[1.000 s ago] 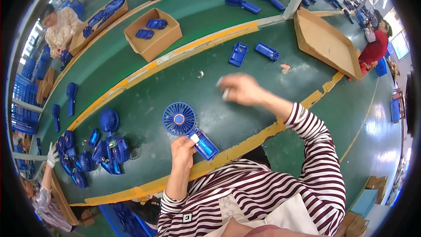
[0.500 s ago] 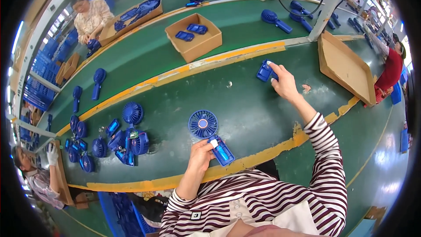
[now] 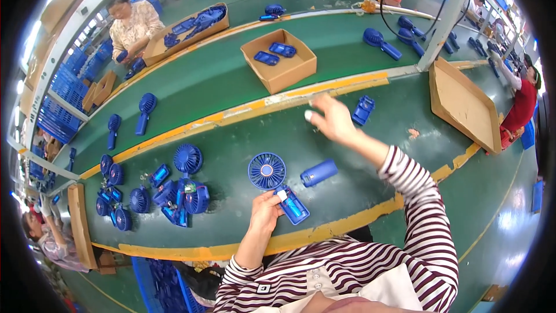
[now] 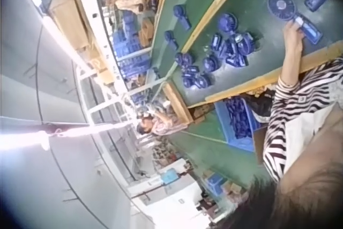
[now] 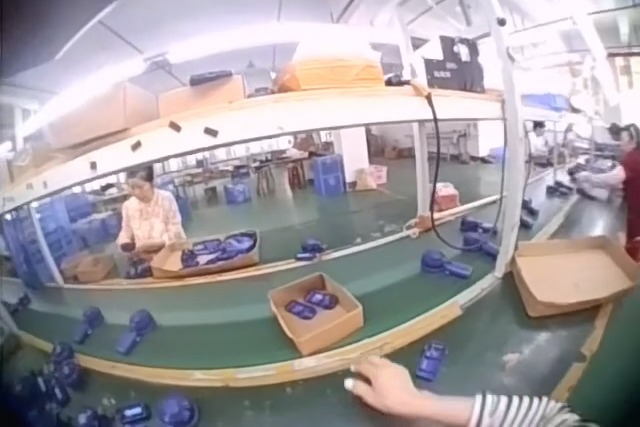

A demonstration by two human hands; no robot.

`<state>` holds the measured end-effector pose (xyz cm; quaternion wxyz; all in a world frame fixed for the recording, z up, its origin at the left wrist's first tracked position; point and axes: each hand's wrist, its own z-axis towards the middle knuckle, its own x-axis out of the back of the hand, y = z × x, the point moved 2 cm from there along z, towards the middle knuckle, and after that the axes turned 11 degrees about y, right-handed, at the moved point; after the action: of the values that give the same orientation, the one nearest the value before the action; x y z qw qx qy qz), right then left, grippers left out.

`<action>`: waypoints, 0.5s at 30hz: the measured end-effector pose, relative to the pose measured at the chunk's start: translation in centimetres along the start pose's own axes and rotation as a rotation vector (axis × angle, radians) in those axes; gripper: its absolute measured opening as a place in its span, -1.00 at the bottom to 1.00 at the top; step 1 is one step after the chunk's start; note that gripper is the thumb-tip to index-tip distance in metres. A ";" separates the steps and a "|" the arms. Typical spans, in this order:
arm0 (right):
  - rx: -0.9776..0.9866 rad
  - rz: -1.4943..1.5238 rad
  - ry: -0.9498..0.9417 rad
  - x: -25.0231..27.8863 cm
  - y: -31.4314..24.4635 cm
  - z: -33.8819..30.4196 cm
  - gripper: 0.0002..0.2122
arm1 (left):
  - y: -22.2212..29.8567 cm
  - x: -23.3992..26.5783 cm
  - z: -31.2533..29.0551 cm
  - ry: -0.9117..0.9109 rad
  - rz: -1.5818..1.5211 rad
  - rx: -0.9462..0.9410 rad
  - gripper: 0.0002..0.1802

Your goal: The person assembles handheld electric fans by hand, fitting circuit boards and batteries into the fan handles, snapping the casing covers closed, and placing the assembled fans onto the conveyor belt.

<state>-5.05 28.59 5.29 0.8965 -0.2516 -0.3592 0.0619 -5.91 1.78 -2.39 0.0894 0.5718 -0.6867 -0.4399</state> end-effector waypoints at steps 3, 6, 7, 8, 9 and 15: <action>0.033 -0.114 -0.015 -3.9 2.0 9.9 -0.67 | 0.8 0.9 0.8 0.042 -0.008 -0.011 -0.76; -0.025 -0.335 -0.165 -8.4 6.8 17.5 -0.61 | 0.9 0.9 1.9 0.065 0.006 0.016 -0.76; -0.118 -0.384 -0.327 -10.1 8.3 19.3 -0.52 | 1.3 0.7 1.8 0.039 -0.044 0.029 -0.75; -0.167 -0.423 -0.357 -12.0 8.7 20.3 -0.46 | 1.4 0.9 1.8 0.076 -0.033 0.034 -0.74; -0.221 -0.467 -0.391 -13.3 8.8 20.9 -0.39 | 1.3 1.2 1.7 0.064 -0.064 0.053 -0.72; -0.363 -0.613 -0.479 -17.5 9.1 23.8 -0.37 | 2.1 1.5 1.4 0.051 -0.057 0.131 -0.72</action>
<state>-33.39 41.03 4.70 0.7061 -0.2654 -0.6204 -0.2148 -8.74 1.10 -2.33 0.0567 0.6069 -0.6949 -0.3814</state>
